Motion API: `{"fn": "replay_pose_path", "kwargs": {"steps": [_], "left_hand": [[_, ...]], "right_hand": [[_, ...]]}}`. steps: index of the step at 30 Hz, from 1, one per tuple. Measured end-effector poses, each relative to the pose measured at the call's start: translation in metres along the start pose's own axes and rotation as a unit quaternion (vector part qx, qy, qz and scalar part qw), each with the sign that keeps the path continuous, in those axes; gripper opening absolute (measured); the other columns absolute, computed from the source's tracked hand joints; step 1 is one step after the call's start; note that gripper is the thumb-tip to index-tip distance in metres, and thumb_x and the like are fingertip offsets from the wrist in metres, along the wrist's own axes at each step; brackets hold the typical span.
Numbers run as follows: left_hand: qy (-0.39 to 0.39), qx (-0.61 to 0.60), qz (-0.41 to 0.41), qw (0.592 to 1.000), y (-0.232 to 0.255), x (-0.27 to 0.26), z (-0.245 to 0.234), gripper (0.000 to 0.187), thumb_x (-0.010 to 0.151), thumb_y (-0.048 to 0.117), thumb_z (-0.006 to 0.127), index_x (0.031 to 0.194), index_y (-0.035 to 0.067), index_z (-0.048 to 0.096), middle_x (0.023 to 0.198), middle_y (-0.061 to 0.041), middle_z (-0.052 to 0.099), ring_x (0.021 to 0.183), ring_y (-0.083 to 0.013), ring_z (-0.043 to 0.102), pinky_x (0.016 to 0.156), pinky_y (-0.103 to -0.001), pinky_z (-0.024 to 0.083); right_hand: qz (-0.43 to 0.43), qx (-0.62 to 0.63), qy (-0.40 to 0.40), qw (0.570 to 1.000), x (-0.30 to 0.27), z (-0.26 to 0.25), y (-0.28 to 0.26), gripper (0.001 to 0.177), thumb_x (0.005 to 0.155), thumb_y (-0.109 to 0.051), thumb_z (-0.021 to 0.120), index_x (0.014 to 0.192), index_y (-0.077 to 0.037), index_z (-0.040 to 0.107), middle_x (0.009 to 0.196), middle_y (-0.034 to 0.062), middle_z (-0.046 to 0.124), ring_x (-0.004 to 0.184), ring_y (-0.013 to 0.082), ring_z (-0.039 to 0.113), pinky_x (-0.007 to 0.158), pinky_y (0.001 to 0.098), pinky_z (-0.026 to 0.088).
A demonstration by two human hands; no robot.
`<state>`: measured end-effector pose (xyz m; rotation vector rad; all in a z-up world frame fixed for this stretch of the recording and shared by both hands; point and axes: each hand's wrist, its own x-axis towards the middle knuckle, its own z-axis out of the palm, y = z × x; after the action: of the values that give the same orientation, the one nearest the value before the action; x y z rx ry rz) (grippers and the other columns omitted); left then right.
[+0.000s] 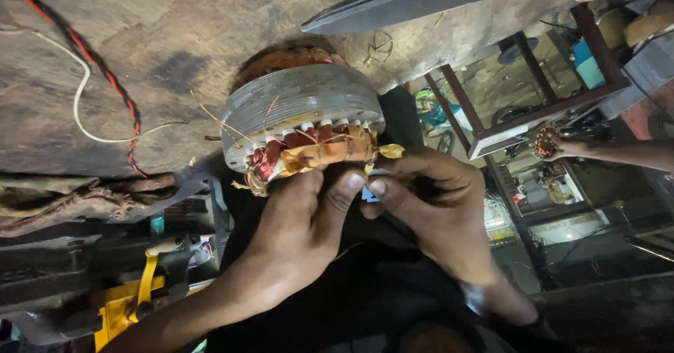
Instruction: The person is repairing an electrical component, likely a motor stator, by wrapping and securing copper windings with tape. They use scissors to trim excess tape and a knife to adjust the windings. The task involves careful manipulation of wires and tape to ensure proper insulation and alignment.
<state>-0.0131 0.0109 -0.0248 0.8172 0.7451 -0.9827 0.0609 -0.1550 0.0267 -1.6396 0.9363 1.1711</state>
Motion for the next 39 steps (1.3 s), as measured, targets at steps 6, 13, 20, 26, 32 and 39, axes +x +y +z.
{"fn": "replay_pose_path", "kwargs": {"steps": [6,13,20,26,32,39], "left_hand": [[0.025,0.016,-0.005,1.0,0.001,-0.001,0.002,0.034,0.104,0.032,0.055,0.118,0.002,0.064,0.089,-0.006,0.073,0.078,-0.0094,0.061,0.071,-0.029,0.055],[0.001,-0.044,0.083,0.996,0.008,-0.003,0.005,0.033,0.109,0.027,0.05,0.126,0.0,0.057,0.098,-0.003,0.065,0.085,-0.0076,0.055,0.076,-0.026,0.05],[0.0,0.007,-0.067,0.998,0.016,-0.002,0.004,0.03,0.103,0.03,0.053,0.118,0.005,0.061,0.068,0.0,0.052,0.056,-0.0058,0.041,0.048,-0.025,0.038],[0.001,-0.003,-0.029,1.0,0.016,-0.001,0.004,0.034,0.102,0.036,0.052,0.117,0.006,0.058,0.065,0.003,0.054,0.053,-0.0053,0.049,0.046,-0.025,0.042],[-0.011,-0.027,-0.048,0.998,0.013,0.0,0.004,0.038,0.103,0.038,0.052,0.12,0.005,0.059,0.066,0.002,0.053,0.055,-0.0062,0.049,0.047,-0.025,0.043],[-0.004,-0.024,-0.026,0.999,0.012,-0.002,0.005,0.037,0.103,0.035,0.053,0.125,0.006,0.057,0.067,0.003,0.053,0.055,-0.0058,0.049,0.047,-0.025,0.043]], "right_hand": [[-0.013,0.003,0.011,1.0,-0.002,0.002,0.002,0.015,0.091,0.005,0.074,0.105,0.008,0.07,0.09,0.0148,0.075,0.073,0.018,0.074,0.067,0.0301,0.063],[-0.058,0.024,-0.013,0.998,-0.004,-0.004,0.011,0.013,0.095,0.004,0.072,0.107,0.008,0.069,0.09,0.0162,0.075,0.076,0.0189,0.074,0.069,0.0308,0.063],[-0.058,0.058,-0.004,0.997,-0.006,-0.001,0.012,0.016,0.094,0.002,0.073,0.108,0.008,0.069,0.093,0.0155,0.075,0.078,0.0186,0.074,0.071,0.0306,0.063],[-0.078,0.024,-0.001,0.997,-0.005,-0.002,0.01,0.015,0.096,0.003,0.073,0.109,0.007,0.069,0.095,0.0149,0.075,0.08,0.0179,0.074,0.073,0.0292,0.062],[-0.079,0.031,-0.009,0.996,-0.004,-0.002,0.006,0.015,0.095,0.003,0.073,0.109,0.008,0.071,0.095,0.0157,0.075,0.082,0.0185,0.074,0.074,0.0287,0.062],[-0.101,-0.009,0.002,0.995,-0.006,-0.006,0.013,0.015,0.095,0.001,0.073,0.108,0.007,0.07,0.097,0.0159,0.076,0.082,0.0185,0.076,0.073,0.0305,0.065]]}}
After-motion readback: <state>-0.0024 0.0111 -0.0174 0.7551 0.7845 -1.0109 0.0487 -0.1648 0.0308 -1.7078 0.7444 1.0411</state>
